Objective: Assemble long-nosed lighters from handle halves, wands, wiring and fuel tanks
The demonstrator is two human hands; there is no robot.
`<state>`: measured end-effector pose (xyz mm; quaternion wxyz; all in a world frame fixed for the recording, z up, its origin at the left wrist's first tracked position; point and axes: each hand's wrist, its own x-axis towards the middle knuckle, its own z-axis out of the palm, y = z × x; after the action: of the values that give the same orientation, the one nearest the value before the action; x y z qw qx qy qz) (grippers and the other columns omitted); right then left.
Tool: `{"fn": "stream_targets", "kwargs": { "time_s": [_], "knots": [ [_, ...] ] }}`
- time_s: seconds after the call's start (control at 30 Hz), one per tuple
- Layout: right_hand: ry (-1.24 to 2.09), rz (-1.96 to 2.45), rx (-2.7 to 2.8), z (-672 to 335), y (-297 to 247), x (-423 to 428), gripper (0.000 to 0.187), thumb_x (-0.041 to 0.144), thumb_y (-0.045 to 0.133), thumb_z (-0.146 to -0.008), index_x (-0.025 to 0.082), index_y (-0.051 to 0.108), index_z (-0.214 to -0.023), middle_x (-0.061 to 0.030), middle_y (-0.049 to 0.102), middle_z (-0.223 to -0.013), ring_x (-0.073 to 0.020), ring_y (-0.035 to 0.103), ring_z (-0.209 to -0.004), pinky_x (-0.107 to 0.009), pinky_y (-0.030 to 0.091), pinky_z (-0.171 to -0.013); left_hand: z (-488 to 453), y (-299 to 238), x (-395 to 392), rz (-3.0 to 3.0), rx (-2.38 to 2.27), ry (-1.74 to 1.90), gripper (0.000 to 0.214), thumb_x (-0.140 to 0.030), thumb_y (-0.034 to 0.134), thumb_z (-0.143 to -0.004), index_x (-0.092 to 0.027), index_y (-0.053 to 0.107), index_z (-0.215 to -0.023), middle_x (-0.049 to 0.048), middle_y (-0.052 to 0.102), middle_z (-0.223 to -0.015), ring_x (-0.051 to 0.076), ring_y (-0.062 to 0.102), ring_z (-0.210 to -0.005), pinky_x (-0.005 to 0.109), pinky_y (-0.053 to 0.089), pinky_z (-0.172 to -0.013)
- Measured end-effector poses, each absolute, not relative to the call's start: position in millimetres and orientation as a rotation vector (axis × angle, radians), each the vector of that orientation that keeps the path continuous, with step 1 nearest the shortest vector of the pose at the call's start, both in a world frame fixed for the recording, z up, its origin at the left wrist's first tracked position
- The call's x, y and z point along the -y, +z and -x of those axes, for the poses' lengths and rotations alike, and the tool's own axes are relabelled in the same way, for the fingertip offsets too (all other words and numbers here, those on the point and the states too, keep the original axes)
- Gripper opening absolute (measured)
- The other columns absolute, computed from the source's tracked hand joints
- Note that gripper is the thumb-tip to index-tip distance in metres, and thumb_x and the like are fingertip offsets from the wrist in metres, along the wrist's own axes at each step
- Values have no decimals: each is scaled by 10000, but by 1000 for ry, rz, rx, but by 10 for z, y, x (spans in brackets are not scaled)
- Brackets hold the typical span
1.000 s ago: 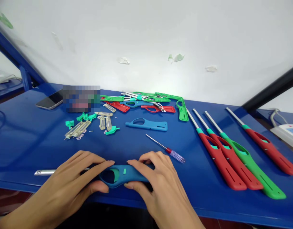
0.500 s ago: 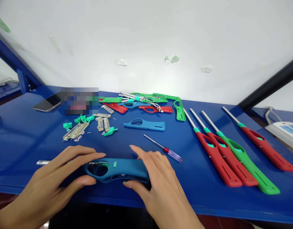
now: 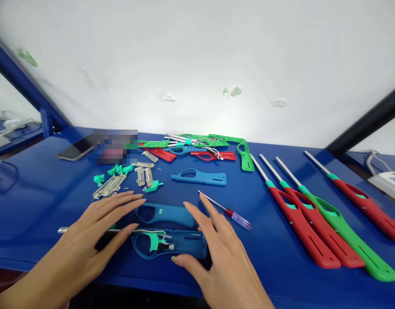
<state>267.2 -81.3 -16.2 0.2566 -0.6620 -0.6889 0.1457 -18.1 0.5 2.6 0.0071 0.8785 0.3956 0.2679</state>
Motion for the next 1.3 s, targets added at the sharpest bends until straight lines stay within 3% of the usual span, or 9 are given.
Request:
{"fn": "stream_targets", "kwargs": {
  "time_s": [0.1, 0.23, 0.37, 0.57, 0.8, 1.07, 1.3],
  "knots": [
    [424, 1825, 1861, -2667, -174, 818, 790, 381, 829, -905, 546, 508, -1608, 48, 389, -1808, -304, 729, -1351, -468, 661, -1085, 271, 89, -59, -2748, -1273, 853, 319, -461, 514, -1159, -328, 665, -1406, 37, 751, -1386, 280, 685, -1308, 459, 550, -1124],
    [440, 1762, 1904, -2702, -158, 806, 692, 397, 825, -928, 511, 576, -1563, 17, 471, -1760, -280, 772, -1279, -424, 688, -1034, 480, 169, -203, -2762, -1383, 896, 278, -408, 524, -1142, -289, 767, -1204, 54, 793, -1217, 282, 720, -1158, 452, 562, -1033],
    [371, 1643, 1930, -2749, -139, 787, 566, 444, 787, -972, 469, 632, -1516, -24, 528, -1717, -293, 784, -1268, -400, 722, -950, 646, 195, -354, -2788, -1449, 888, 272, -367, 543, -1117, -265, 791, -1158, 71, 807, -1172, 304, 720, -1112, 466, 562, -951],
    [222, 1550, 1960, -2770, -132, 787, 386, 423, 647, -1068, 424, 686, -1452, -46, 569, -1678, -293, 793, -1251, -374, 745, -867, 682, 149, -462, -2786, -1469, 822, 292, -362, 529, -1112, -265, 803, -1100, 82, 803, -1176, 317, 713, -1139, 497, 537, -989],
    [150, 1558, 2001, -2801, -166, 774, 372, 445, 615, -1088, 402, 681, -1451, -71, 588, -1648, -290, 786, -1269, -351, 740, -859, 651, 82, -492, -2767, -1529, 777, 315, -393, 535, -1114, -241, 810, -1128, 123, 784, -1232, 370, 687, -1200, 556, 525, -1002],
    [126, 1531, 2030, -2837, -186, 763, 374, 431, 621, -1084, 426, 672, -1454, -55, 610, -1626, -268, 795, -1258, -318, 735, -862, 660, 44, -522, -2746, -1516, 799, 353, -388, 490, -1144, -255, 790, -1014, 93, 786, -1210, 324, 689, -1171, 490, 523, -977],
    [133, 1523, 2034, -2836, -186, 751, 362, 409, 626, -1081, 415, 697, -1436, -56, 631, -1610, -266, 798, -1250, -314, 727, -889, 642, 212, -485, -2720, -1490, 952, 329, -441, 502, -1139, -264, 768, -1060, 59, 822, -1083, 292, 752, -1043, 423, 560, -899]
  ]
}}
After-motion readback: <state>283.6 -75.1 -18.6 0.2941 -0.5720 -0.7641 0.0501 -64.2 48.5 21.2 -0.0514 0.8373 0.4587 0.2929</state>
